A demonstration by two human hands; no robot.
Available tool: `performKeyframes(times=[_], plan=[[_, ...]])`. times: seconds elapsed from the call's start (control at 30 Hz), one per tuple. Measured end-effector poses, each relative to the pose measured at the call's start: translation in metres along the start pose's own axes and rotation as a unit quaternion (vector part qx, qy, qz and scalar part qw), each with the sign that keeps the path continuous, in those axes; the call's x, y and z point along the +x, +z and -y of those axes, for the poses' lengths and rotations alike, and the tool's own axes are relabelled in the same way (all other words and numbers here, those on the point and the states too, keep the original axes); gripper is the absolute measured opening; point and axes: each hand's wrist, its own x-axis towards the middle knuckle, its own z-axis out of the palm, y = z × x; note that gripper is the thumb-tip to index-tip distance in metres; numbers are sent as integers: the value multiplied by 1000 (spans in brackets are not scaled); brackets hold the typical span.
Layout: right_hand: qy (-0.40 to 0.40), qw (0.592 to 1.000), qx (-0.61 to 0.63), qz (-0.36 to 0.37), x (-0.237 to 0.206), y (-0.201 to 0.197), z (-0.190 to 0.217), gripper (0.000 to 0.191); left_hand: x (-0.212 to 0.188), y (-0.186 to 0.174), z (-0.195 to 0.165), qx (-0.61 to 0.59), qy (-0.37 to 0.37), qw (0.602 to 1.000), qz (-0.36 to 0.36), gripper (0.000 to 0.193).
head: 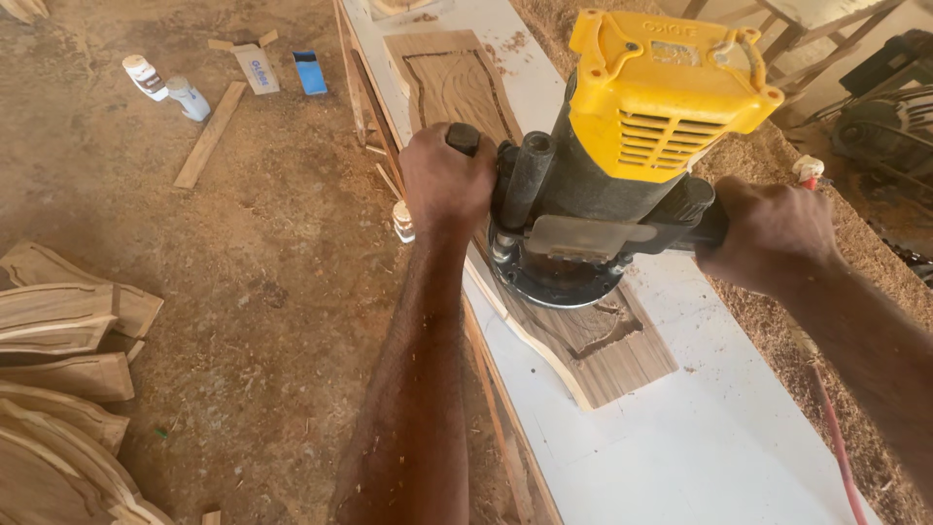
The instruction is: The person uses a yellow handheld router to carve a decorative pattern into a rectangular wooden board. They guide the tool along a pre-drawn outline, removing material to create a recessed design. The person holds the router with both hands and moves it steadily across the wood surface.
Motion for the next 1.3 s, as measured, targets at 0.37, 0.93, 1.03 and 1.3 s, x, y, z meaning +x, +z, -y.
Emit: performKeyframes(times=[0.37,0.93,1.03,1.3], plan=[[1,1000,2,11,9,-9,15,16,10,-6,9,-14,55,998,-31,21],[-21,1000,5,6,27,-12,29,18,16,-14,20,-23,20,999,-35,16],[-40,999,13,-15,30,-11,30,17,15,-14,21,-10,16,999,-46,16],[-85,994,14,-63,27,-10,33,17,10,-15,35,1,51,996,-71,17]])
